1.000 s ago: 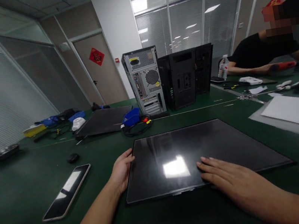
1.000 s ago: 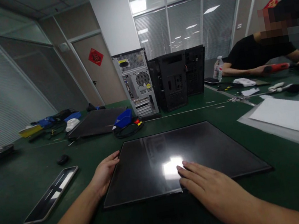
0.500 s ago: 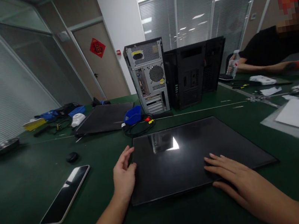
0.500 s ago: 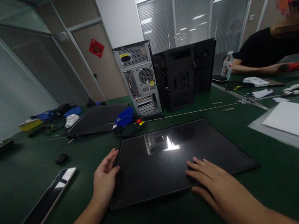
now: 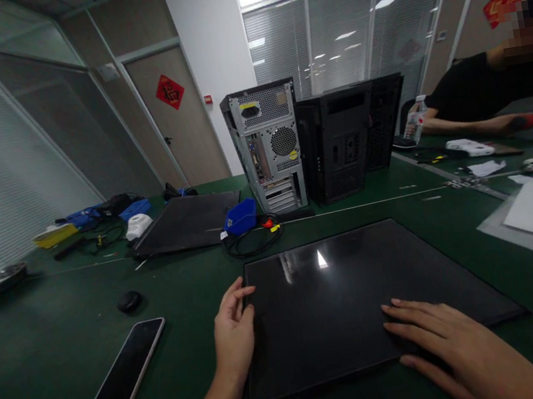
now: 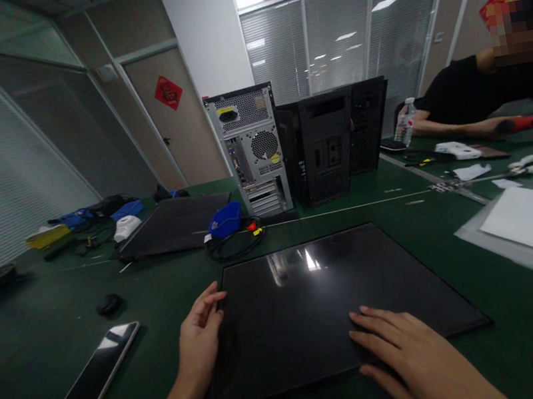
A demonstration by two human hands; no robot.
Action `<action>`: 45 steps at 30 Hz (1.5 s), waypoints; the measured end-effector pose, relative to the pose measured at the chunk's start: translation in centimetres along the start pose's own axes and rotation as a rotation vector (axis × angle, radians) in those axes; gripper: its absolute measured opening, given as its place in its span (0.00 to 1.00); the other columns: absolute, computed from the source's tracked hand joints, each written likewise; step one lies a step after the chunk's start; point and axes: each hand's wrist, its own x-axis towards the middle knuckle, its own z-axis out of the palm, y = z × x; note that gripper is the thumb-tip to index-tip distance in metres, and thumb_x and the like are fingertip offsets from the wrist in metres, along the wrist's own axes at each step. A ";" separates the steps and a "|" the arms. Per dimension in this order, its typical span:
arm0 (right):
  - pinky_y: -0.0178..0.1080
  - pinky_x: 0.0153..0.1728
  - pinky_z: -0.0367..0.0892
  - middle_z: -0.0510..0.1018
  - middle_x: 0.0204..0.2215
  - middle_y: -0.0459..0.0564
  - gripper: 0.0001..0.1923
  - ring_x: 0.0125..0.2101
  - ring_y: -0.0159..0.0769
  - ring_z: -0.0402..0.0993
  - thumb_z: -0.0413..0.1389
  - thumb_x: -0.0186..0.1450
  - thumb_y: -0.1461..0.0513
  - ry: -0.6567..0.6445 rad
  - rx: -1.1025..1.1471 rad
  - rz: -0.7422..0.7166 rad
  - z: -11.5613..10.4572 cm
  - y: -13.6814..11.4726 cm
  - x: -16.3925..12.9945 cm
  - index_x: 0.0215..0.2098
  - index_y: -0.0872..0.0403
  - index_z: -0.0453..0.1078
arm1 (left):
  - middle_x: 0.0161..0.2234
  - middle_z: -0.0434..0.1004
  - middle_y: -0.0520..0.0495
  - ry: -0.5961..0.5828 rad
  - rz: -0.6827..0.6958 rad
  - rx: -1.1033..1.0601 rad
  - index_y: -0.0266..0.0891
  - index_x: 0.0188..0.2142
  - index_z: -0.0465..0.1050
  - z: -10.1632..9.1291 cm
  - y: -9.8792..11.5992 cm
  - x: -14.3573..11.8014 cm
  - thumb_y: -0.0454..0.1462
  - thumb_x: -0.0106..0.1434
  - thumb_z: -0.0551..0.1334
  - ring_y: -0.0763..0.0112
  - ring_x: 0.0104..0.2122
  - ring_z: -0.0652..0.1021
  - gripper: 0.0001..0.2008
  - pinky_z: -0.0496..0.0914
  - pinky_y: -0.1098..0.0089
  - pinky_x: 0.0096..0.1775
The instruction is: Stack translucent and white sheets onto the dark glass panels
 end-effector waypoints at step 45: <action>0.63 0.60 0.50 0.52 0.67 0.44 0.34 0.64 0.51 0.49 0.47 0.66 0.43 -0.136 0.139 0.019 -1.1 0.1 -0.7 0.68 0.36 0.47 | 0.70 0.34 0.46 -0.715 0.370 1.196 0.53 0.69 0.39 1.6 3.1 -5.2 0.63 0.60 0.48 0.45 0.67 0.38 0.42 0.38 0.38 0.62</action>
